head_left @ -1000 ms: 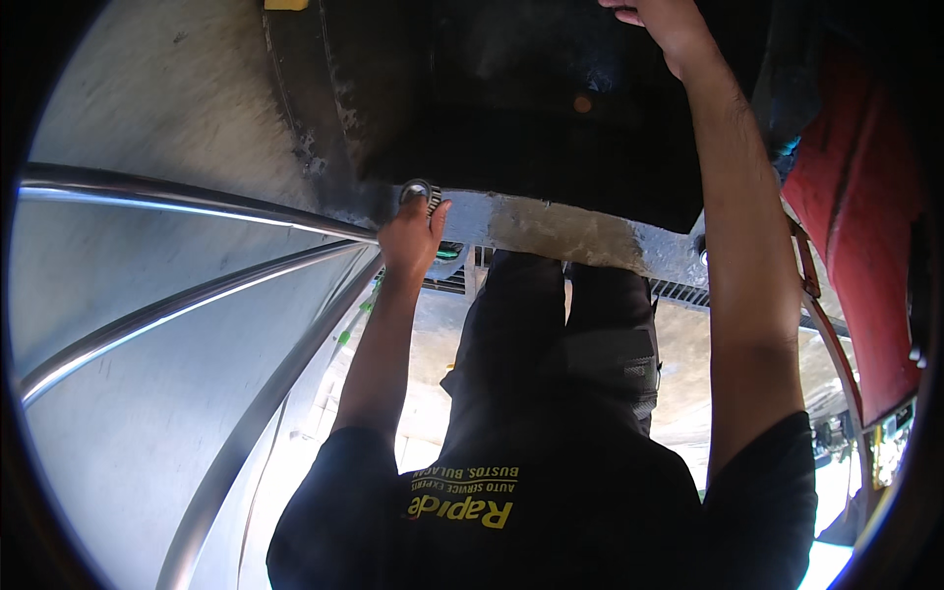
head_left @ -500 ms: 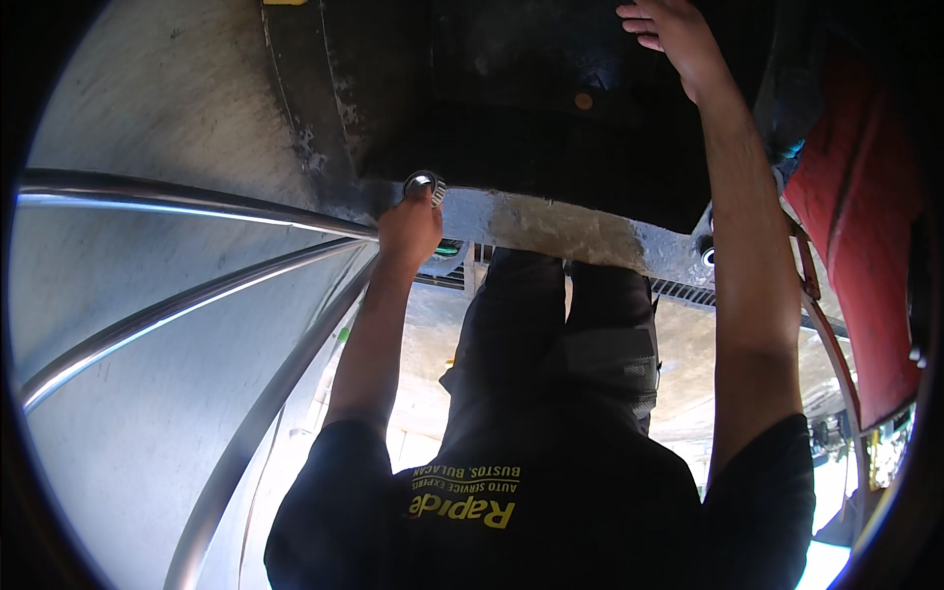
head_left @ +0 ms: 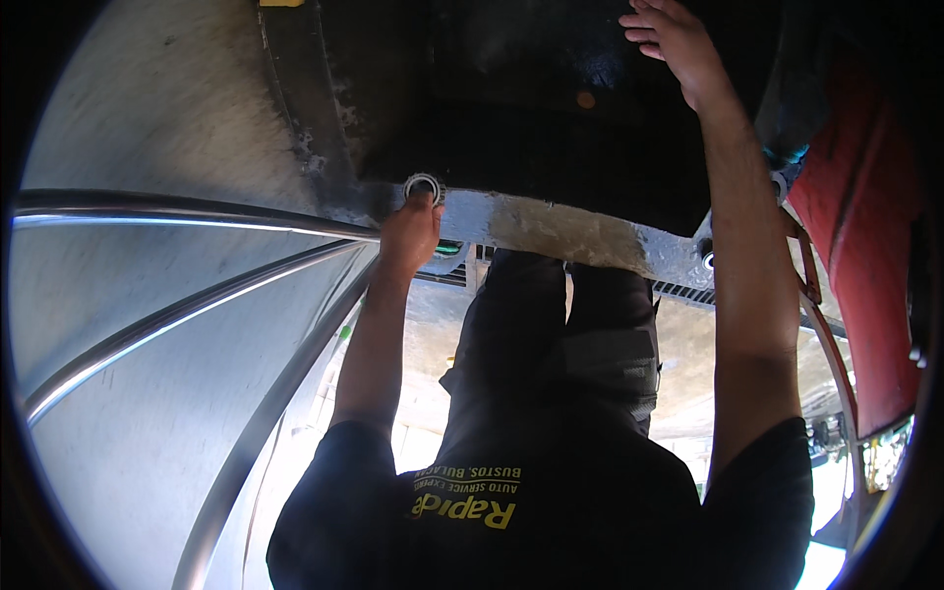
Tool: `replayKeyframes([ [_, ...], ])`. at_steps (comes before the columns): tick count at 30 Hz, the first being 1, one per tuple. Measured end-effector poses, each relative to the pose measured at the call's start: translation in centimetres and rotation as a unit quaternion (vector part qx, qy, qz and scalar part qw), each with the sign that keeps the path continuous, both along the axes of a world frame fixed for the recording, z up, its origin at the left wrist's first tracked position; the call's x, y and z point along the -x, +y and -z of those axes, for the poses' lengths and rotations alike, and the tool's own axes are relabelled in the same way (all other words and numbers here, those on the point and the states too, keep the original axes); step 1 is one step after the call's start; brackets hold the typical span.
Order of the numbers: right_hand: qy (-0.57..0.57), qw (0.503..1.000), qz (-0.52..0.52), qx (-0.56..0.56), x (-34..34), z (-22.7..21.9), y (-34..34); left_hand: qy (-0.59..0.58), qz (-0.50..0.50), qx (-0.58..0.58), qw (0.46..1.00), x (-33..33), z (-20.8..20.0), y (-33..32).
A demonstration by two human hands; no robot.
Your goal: The person scrubs small metal rings in a basin using a toothbrush, then rinses them under a tap and places them on a metal tray. The person repeats this process for several rings.
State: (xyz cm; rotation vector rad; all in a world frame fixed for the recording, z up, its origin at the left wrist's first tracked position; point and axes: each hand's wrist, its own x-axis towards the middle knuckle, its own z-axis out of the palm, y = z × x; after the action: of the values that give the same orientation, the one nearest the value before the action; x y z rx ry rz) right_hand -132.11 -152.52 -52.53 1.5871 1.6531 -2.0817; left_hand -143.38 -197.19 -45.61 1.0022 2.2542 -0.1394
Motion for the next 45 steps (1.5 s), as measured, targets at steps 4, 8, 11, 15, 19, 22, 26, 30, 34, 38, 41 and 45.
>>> replayKeyframes([
  [4,0.073,0.994,0.046,0.067,5.2,-1.3,1.3,-0.005,0.0,0.005,1.0,0.8,-1.7,2.1],
  [8,0.22,0.936,0.161,0.222,13.5,-2.8,4.4,-0.001,-0.01,0.021,1.0,0.4,-1.3,0.9],
  [11,0.275,0.906,0.206,0.248,17.8,-3.9,5.3,-0.005,-0.019,0.029,0.999,-0.3,-0.5,0.8],
  [15,0.31,0.881,0.239,0.266,18.9,-3.1,6.0,0.019,-0.027,-0.009,0.999,-0.9,-0.4,0.2],
  [19,0.3,0.893,0.227,0.246,18.7,-3.5,5.5,-0.018,0.0,0.023,1.0,-0.5,-1.2,-0.1],
  [22,0.292,0.89,0.239,0.255,18.2,-3.4,5.1,0.001,-0.051,-0.055,0.997,-0.7,-1.5,0.8],
  [26,0.302,0.889,0.217,0.268,18.6,-3.1,5.7,-0.094,0.004,0.109,0.99,-0.2,-0.9,0.4],
  [30,0.318,0.885,0.208,0.27,18.8,-3.8,6.5,-0.03,-0.03,-0.039,0.998,-0.8,-1.1,0.9],
  [34,0.305,0.886,0.209,0.28,18.9,-4.9,6.1,-0.065,-0.01,0.127,0.99,-0.5,-0.7,2.1],
  [38,0.325,0.885,0.192,0.273,19.0,-4.5,6.7,-0.005,-0.048,-0.105,0.993,-0.5,-2.3,3.4],
  [41,0.326,0.883,0.2,0.27,19.5,-4.9,6.7,-0.063,0.01,0.015,0.998,-1.0,-0.7,1.8],
  [45,0.333,0.883,0.187,0.274,19.9,-6.7,6.2,-0.039,-0.009,0.024,0.999,-0.8,-1.9,2.2],
])
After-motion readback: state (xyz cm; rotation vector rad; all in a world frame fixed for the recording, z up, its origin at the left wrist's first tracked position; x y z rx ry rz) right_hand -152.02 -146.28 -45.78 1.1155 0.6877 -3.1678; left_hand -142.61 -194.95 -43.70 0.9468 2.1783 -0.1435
